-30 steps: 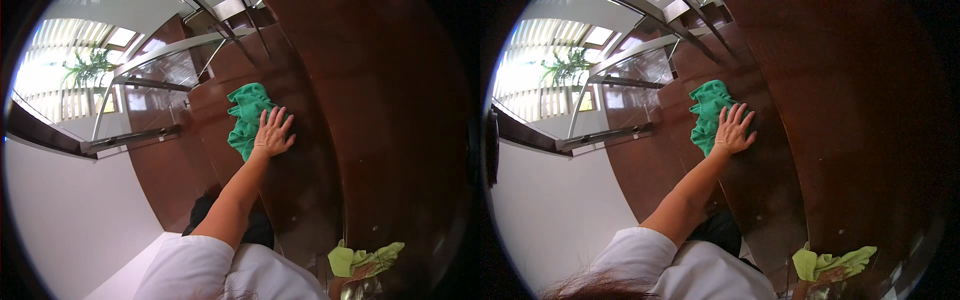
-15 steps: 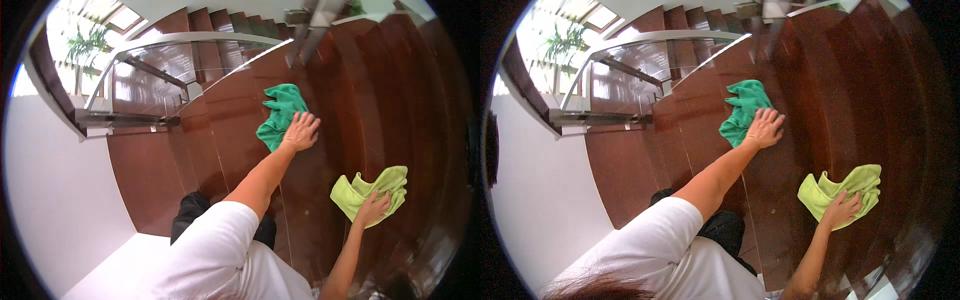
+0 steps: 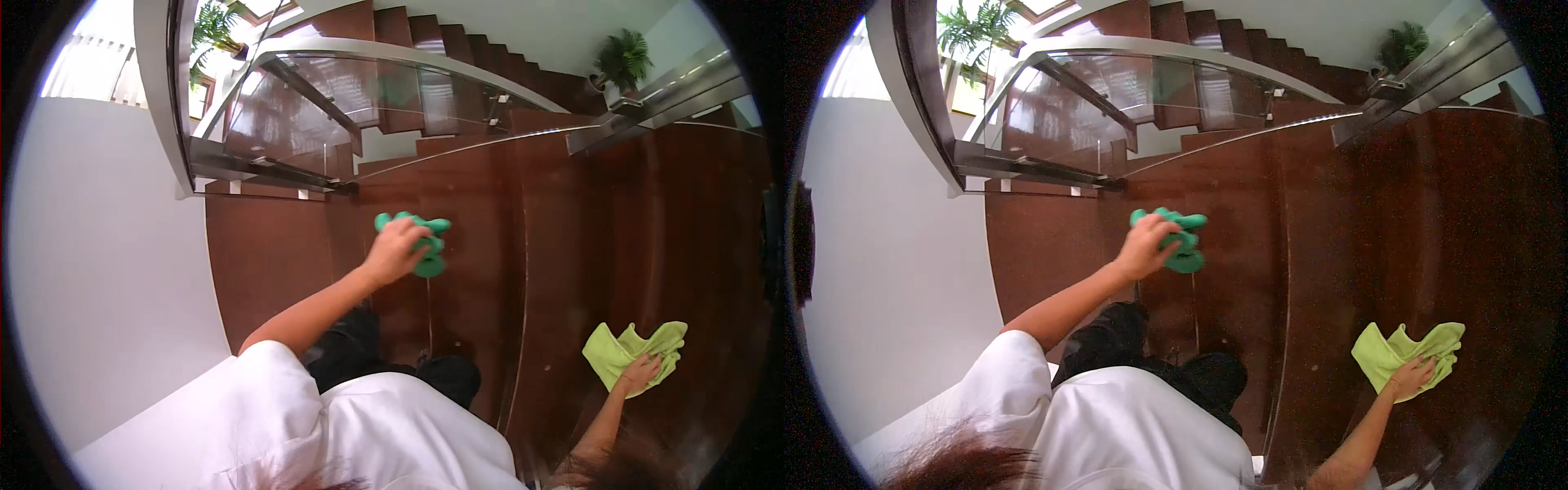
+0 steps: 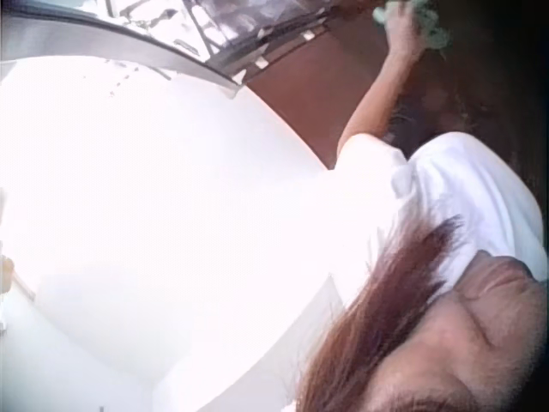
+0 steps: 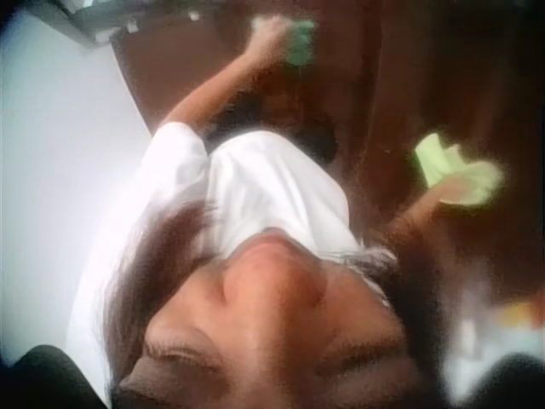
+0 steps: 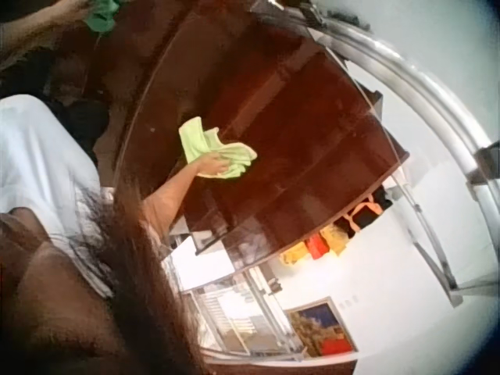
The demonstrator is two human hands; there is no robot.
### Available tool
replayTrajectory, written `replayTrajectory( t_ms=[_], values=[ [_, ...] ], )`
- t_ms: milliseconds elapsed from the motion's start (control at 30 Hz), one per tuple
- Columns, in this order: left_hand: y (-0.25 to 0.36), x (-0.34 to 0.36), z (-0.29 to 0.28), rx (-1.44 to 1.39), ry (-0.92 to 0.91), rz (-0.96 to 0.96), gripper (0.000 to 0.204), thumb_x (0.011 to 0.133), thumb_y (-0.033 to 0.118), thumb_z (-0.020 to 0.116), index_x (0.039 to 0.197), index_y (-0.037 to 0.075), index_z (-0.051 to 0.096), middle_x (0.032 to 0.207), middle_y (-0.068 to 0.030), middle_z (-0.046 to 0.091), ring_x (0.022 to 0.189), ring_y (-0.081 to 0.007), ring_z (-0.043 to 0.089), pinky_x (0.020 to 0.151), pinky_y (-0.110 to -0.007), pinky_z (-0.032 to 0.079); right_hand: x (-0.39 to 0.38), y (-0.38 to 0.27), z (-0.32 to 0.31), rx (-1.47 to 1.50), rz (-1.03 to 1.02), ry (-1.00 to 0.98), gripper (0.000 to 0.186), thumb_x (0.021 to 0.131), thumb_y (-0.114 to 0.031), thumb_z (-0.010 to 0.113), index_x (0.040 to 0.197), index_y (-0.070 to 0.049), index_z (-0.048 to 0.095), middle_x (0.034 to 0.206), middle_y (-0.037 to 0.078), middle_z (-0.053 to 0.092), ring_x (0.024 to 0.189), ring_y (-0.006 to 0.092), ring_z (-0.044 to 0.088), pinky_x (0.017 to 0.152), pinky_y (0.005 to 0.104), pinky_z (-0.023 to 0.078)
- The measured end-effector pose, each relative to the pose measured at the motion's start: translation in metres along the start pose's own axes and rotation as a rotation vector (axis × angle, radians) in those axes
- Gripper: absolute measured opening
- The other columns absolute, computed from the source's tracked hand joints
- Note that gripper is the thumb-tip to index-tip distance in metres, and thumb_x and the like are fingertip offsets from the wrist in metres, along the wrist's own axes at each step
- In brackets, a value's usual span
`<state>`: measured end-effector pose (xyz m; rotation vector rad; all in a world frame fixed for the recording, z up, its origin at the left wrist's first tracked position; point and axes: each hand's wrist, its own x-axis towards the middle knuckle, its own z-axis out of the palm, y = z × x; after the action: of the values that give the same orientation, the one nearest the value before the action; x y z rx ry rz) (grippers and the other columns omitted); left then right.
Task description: The person wipes the wooden steps and glass railing of a staircase with a yellow cloth and a green cloth.
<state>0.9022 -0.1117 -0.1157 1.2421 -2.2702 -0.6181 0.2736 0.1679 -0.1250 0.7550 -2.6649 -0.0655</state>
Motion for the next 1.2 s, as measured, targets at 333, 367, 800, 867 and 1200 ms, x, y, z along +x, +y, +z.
replayTrajectory(
  t_ms=[333,367,800,867,1200],
  values=[
    [-0.138,-0.165,-0.099,0.724,-0.713,-0.953,0.069,0.067,0.021,0.077,0.129,0.016,0.046,0.126,-0.0169,0.045,0.112,-0.0376,0.053,0.091,-0.046,0.048,-0.003,0.008,0.006,0.046,-0.025,0.033,0.052,0.097,-0.045,0.038,0.136,-0.012,0.048,0.132,0.015,0.051,0.12,0.0343,0.048,0.098,0.044,0.04],
    [-0.149,-0.176,-0.107,0.79,-0.817,-0.969,0.068,0.069,0.018,0.075,0.13,0.017,0.045,0.127,-0.017,0.045,0.113,-0.0377,0.054,0.091,-0.045,0.049,-0.004,0.013,0.004,0.042,-0.026,0.047,0.052,0.097,-0.044,0.038,0.135,-0.012,0.048,0.132,0.015,0.051,0.12,0.0346,0.047,0.098,0.0438,0.04],
    [-0.238,-0.314,-0.164,0.846,-0.904,-1.239,0.027,0.091,0.025,0.052,0.11,0.01,0.065,0.112,-0.0136,0.066,0.107,-0.0288,0.063,0.087,-0.042,0.052,0.013,0.052,0.023,0.094,-0.056,0.077,0.048,0.097,-0.039,0.046,0.135,-0.009,0.049,0.144,0.013,0.04,0.122,0.0375,0.046,0.096,0.0548,0.038],
    [-0.253,-0.326,-0.165,0.694,-0.765,-1.188,0.032,0.093,0.031,0.047,0.111,0.008,0.059,0.109,-0.0182,0.065,0.104,-0.0354,0.062,0.086,-0.048,0.05,0.027,0.06,0.02,0.07,-0.052,0.117,0.048,0.096,-0.04,0.05,0.135,-0.011,0.051,0.149,0.011,0.035,0.123,0.0377,0.046,0.094,0.0613,0.039],
    [-0.315,-0.401,-0.229,0.044,-0.117,-1.272,0.054,0.096,0.044,0.039,0.114,-0.004,0.056,0.098,-0.0258,0.064,0.1,-0.0376,0.062,0.088,-0.046,0.047,-0.158,-0.041,-0.083,0.611,-0.063,-0.231,0.026,0.092,-0.011,0.044,0.104,0.004,0.061,0.104,0.02,0.064,0.092,0.033,0.059,0.083,0.0397,0.044]
  ],
)
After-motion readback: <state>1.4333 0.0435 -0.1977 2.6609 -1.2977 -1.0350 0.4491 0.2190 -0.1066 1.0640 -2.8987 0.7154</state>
